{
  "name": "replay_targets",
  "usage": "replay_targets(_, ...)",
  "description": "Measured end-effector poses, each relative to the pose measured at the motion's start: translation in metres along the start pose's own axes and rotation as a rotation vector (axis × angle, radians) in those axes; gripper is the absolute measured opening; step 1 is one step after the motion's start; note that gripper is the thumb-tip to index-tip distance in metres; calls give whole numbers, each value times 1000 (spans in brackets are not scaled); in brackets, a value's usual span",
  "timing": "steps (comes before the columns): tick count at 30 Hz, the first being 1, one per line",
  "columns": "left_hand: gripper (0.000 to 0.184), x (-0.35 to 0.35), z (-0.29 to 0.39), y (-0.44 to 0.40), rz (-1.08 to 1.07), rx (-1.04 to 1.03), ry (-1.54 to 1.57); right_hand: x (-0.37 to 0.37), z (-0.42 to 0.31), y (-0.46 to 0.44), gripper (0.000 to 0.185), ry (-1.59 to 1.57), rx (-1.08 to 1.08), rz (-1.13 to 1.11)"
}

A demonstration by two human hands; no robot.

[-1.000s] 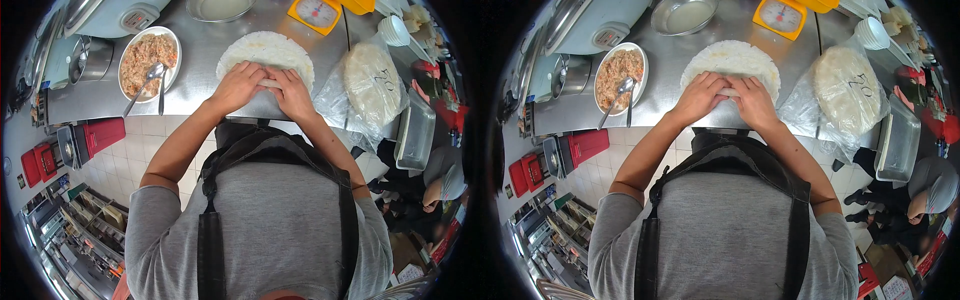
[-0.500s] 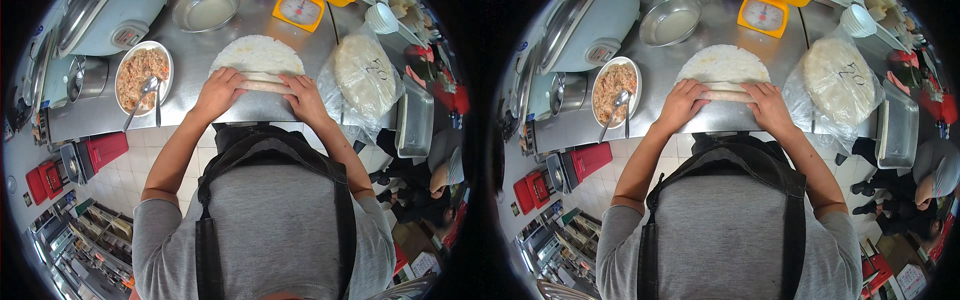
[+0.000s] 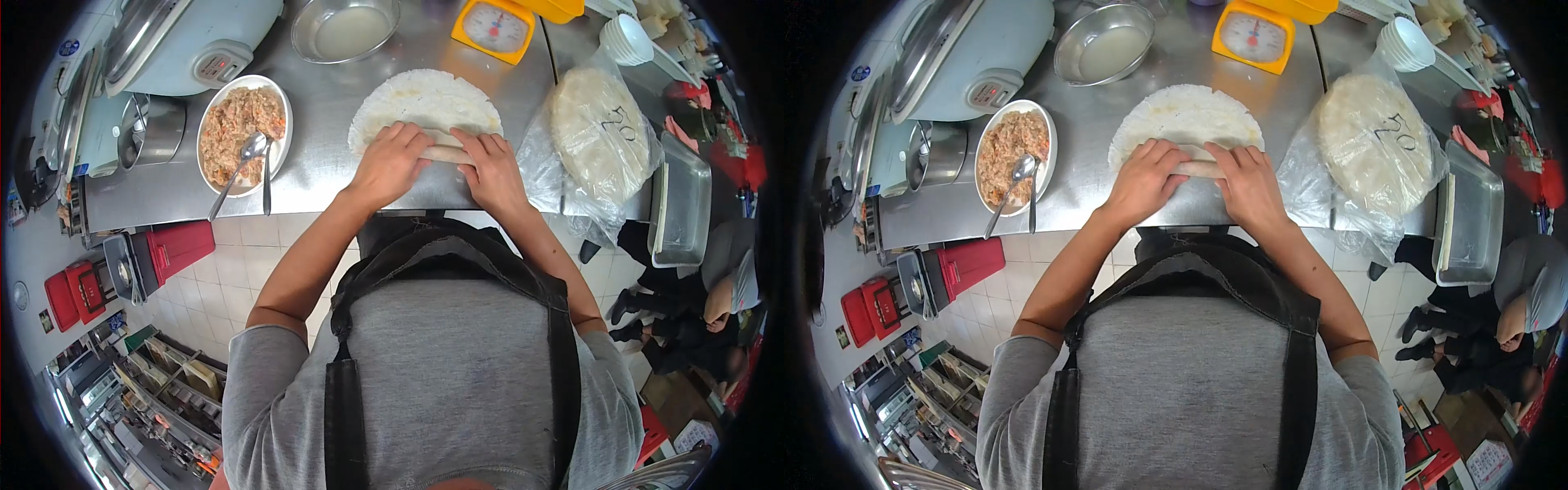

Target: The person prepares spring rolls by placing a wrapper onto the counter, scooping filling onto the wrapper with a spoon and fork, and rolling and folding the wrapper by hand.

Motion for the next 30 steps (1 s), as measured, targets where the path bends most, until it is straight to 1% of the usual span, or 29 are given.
replay_targets(1,38,0,3,-3,7,-9,-2,0,-4,-3,62,30,22,15)
replay_targets(4,38,-3,7,-1,19,-23,-14,-12,-11,-8,65,-48,48,4)
replay_targets(7,38,3,-3,6,22,-14,0,-14,-2,-8,66,-114,-21,-34)
replay_targets(10,37,16,-16,13,32,-6,-42,-11,-3,-9,65,-112,-35,-117)
replay_targets(12,36,21,-16,13,36,-18,-73,-9,-11,-16,64,-136,-26,-98)
replay_targets(16,37,24,-19,9,-52,-1,-26,-26,-14,-24,65,-117,22,-67)
replay_targets(21,37,26,-27,7,-127,22,16,-27,-6,-23,63,-194,-26,-133)
replay_targets(25,37,26,-18,3,-86,1,43,-25,-18,-31,61,-174,-61,-144)
replay_targets(27,37,22,-12,-4,-59,-4,91,-32,-23,-35,61,-137,-22,-112)
replay_targets(30,36,14,-16,-3,-102,44,73,-38,-19,-36,62,-158,13,-100)
Point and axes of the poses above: each hand's wrist, its own y-axis away from the middle knuckle, its own x-axis out of the back of the hand, z = x × y, the point moved 3 cm from there along -y, towards the middle knuckle, and after that the axes turned 3 degrees about x, right-handed, at the moved point
